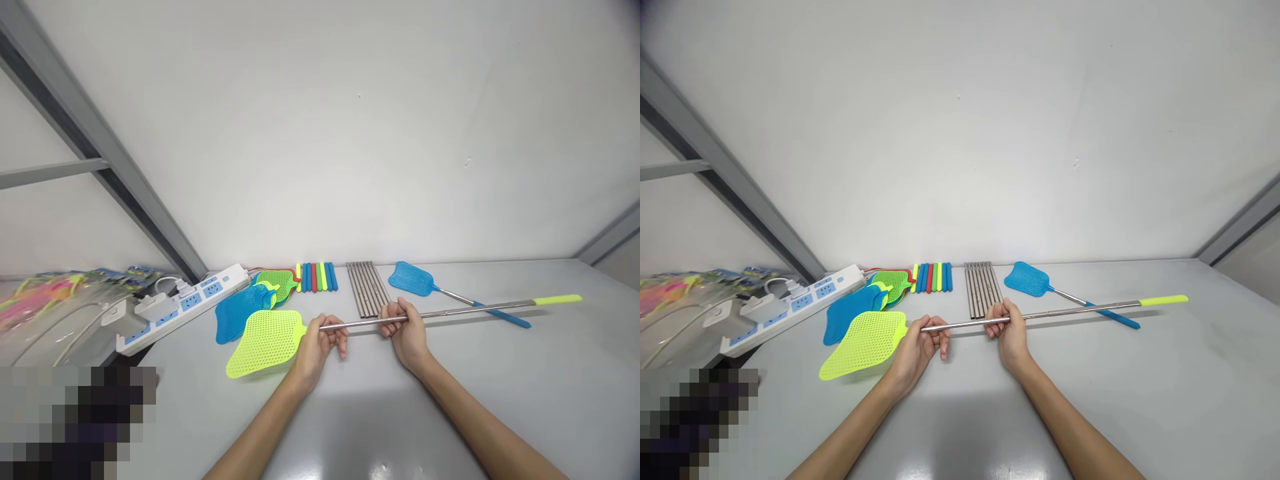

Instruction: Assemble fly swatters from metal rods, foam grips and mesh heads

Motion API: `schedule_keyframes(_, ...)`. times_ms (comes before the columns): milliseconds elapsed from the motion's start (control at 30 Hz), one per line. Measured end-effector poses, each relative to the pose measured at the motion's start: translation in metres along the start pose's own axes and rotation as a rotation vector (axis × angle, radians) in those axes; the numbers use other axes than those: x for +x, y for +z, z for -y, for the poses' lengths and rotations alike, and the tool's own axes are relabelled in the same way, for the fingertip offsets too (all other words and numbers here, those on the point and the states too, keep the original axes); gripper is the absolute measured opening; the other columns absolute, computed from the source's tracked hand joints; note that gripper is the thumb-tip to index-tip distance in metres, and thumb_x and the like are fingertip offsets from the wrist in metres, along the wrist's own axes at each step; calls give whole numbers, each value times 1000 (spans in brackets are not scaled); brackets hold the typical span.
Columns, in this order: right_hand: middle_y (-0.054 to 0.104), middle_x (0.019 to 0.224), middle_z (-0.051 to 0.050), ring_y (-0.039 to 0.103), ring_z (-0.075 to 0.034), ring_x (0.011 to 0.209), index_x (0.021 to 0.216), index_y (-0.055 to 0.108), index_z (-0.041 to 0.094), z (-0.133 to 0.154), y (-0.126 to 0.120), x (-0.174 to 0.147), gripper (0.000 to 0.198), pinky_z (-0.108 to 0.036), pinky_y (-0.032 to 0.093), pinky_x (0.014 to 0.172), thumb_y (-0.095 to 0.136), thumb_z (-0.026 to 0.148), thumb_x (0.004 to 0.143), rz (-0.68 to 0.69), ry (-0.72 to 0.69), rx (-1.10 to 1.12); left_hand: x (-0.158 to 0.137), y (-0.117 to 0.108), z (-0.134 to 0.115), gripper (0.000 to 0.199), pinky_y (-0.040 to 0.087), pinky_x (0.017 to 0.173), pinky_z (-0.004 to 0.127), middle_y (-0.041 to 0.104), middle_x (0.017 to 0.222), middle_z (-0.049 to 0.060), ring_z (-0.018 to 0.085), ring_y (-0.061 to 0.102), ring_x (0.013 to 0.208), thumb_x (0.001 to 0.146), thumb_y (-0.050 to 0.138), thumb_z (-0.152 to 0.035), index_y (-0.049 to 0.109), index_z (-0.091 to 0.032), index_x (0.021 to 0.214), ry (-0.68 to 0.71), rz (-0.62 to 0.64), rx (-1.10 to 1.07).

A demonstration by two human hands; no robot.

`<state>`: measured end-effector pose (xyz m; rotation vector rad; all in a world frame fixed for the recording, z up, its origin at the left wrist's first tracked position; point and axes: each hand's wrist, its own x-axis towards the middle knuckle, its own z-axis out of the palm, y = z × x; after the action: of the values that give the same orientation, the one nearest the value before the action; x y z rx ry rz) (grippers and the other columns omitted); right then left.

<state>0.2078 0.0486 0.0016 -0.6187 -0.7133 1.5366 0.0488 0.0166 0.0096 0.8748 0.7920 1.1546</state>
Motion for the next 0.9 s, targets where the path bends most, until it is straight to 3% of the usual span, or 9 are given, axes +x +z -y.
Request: schedule_keyframes(900,33,39,3,32,-10,37,42,34,19,-5,0,-3,40,-24,26,38,34,35,78,40,8,23,2,2,3,41,38,51,28,55,52,5,14,49,47,81,24,-33,56,-12,67,-5,46,141)
